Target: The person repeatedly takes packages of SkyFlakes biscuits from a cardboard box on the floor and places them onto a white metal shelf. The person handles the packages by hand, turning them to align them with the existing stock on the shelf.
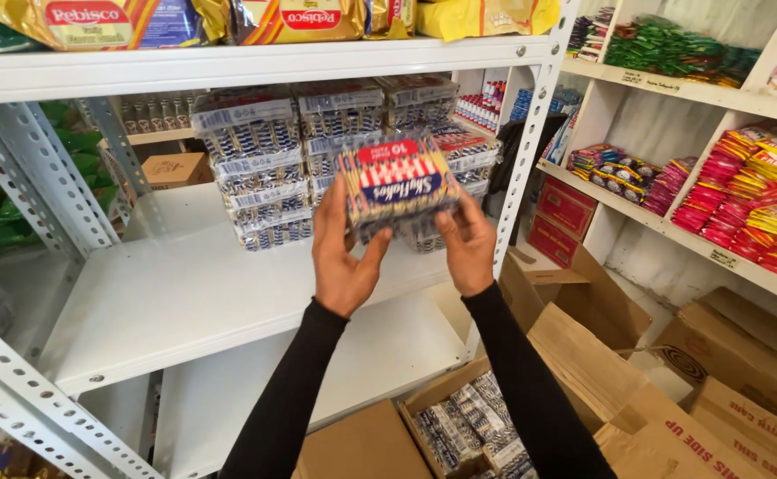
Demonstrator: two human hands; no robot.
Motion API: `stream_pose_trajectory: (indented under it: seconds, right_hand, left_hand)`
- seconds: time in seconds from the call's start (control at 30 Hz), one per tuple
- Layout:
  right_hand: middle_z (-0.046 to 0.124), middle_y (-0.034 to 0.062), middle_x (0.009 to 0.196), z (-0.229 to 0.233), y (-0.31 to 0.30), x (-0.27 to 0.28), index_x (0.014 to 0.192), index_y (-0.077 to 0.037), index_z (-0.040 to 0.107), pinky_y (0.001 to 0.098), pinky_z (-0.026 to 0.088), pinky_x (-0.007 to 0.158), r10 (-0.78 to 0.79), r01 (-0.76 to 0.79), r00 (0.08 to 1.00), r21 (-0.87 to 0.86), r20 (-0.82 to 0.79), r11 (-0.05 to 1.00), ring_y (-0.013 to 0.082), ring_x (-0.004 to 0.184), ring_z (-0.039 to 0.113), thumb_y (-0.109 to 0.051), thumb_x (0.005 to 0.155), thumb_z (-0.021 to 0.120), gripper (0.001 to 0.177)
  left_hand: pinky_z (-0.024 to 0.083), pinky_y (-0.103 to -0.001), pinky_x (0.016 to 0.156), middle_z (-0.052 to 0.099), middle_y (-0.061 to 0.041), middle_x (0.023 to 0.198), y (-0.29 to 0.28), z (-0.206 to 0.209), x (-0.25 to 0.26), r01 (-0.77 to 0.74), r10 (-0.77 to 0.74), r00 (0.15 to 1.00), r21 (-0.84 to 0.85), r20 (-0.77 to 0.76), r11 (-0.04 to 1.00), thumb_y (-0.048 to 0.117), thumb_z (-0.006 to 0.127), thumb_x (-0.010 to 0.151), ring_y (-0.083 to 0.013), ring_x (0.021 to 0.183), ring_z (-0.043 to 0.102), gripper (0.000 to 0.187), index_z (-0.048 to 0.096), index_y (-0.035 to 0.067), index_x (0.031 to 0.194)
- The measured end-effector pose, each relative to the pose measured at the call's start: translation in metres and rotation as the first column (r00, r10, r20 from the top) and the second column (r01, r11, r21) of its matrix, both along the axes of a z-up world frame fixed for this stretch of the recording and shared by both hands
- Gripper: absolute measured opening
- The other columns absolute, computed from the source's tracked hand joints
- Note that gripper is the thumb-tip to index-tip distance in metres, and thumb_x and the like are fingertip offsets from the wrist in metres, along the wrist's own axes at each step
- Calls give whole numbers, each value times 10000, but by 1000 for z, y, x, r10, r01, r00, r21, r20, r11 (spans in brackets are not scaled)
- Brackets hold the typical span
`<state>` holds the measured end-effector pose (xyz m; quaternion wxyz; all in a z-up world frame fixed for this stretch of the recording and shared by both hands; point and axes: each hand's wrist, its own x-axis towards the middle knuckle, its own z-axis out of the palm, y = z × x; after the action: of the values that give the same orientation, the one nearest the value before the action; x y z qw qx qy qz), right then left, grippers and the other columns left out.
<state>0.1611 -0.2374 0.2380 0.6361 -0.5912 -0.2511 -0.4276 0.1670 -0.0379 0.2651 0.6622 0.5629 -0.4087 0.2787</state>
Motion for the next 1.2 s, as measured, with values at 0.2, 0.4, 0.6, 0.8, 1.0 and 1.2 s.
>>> stream_pose_trajectory:
  seconds: [0.2,0.4,0.6,0.8,1.0,1.2]
  right_hand:
    - [610,74,1403,6,-7,12,1473,44,488,313,440,1140,282,-293,955,144,96,945,149,1296,575,-109,1008,713,539]
    - [535,41,1395,-8,-5,20,1503,59,544,282,527,976,-142,147,988,-90,52,985,118,1163,581,-99,1038,716,521]
    - [610,57,1393,24,8,3,1475,-4,483,257,538,955,29,-41,997,166,72,985,102,1088,637,-160,973,729,581]
    - [478,196,1511,22,-32,34,1446,54,554,400,467,1139,-587,587,810,-41,3,809,274,1350,540,-305,1042,674,553]
    - [179,333,1673,9,-52,64,1630,56,220,501,161,1282,-730,702,683,-254,-26,666,462,1576,177,-486,1118,449,780]
    - [129,313,1707,7,-64,77,1622,78,98,447,117,1311,-680,659,727,-180,-95,730,408,1608,156,-523,1083,480,893]
  left_hand:
    - [462,-413,1175,409,-240,1565,-17,15,-11,-399,400,890,-50,218,916,3,771,909,-376,1467,472,747,420,60,1565]
    - [601,-347,1005,392,-220,1576,-13,-3,-7,-304,315,947,-139,69,943,-26,762,901,-309,1397,539,646,499,71,1484]
    - [598,-360,995,346,-208,1596,-26,7,-3,-240,279,942,-210,185,948,-55,795,903,-303,1438,518,649,509,69,1472]
    - [560,-410,1104,469,-221,1517,-68,33,31,-320,372,896,-228,242,920,4,814,900,-338,1386,571,604,558,84,1441]
    - [511,-444,1126,511,-250,1459,-108,46,54,-381,422,878,-204,224,902,83,811,897,-426,1400,519,562,584,115,1410]
    - [514,-452,1123,511,-229,1482,-125,62,61,-409,440,863,-165,250,897,147,798,921,-395,1393,534,545,568,171,1415]
